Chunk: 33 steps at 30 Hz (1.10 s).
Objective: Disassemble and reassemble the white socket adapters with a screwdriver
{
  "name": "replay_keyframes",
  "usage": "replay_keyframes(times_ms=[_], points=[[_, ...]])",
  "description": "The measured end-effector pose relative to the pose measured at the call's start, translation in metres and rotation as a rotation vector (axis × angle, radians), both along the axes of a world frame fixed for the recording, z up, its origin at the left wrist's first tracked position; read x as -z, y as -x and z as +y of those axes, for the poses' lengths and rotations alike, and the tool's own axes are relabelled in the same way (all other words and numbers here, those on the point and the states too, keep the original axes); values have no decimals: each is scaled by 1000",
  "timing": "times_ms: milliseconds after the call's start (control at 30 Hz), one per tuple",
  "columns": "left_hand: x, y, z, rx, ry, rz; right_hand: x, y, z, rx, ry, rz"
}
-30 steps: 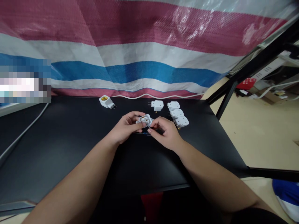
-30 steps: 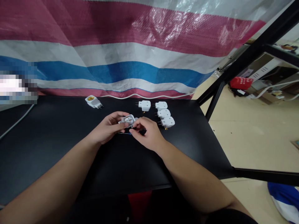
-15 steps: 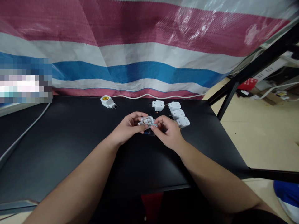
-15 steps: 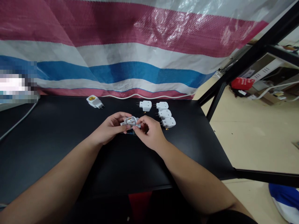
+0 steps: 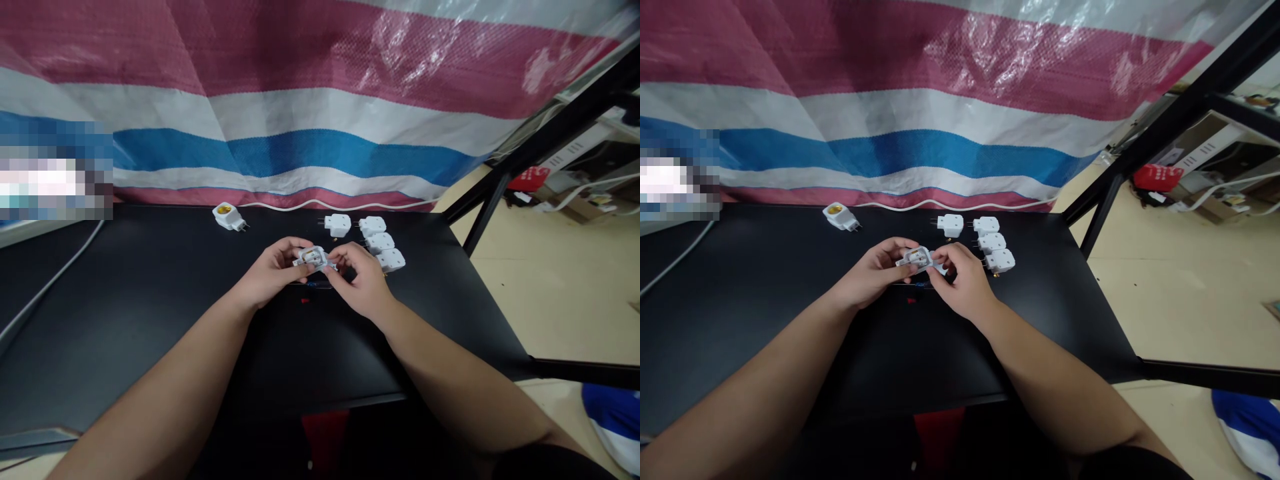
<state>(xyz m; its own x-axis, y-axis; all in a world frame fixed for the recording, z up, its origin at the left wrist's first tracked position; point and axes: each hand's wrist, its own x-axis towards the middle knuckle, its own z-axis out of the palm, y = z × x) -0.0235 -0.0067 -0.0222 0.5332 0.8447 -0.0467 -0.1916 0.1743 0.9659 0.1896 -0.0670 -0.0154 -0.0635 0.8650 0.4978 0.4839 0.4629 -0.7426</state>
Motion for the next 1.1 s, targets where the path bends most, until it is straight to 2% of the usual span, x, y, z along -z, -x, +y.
replay_keyframes(times_ms=[267, 667, 800, 1100], points=[[2, -1, -1, 67, -54, -52, -2, 0, 0, -42, 7, 13], [-1, -7, -8, 90, -119, 5, 0, 3, 1, 31, 4, -17], [-2, -6, -8, 78, -83, 13, -3, 3, 1, 28, 1, -98], [-8, -3, -6, 9, 141, -52, -3, -1, 2, 65, -13, -128]])
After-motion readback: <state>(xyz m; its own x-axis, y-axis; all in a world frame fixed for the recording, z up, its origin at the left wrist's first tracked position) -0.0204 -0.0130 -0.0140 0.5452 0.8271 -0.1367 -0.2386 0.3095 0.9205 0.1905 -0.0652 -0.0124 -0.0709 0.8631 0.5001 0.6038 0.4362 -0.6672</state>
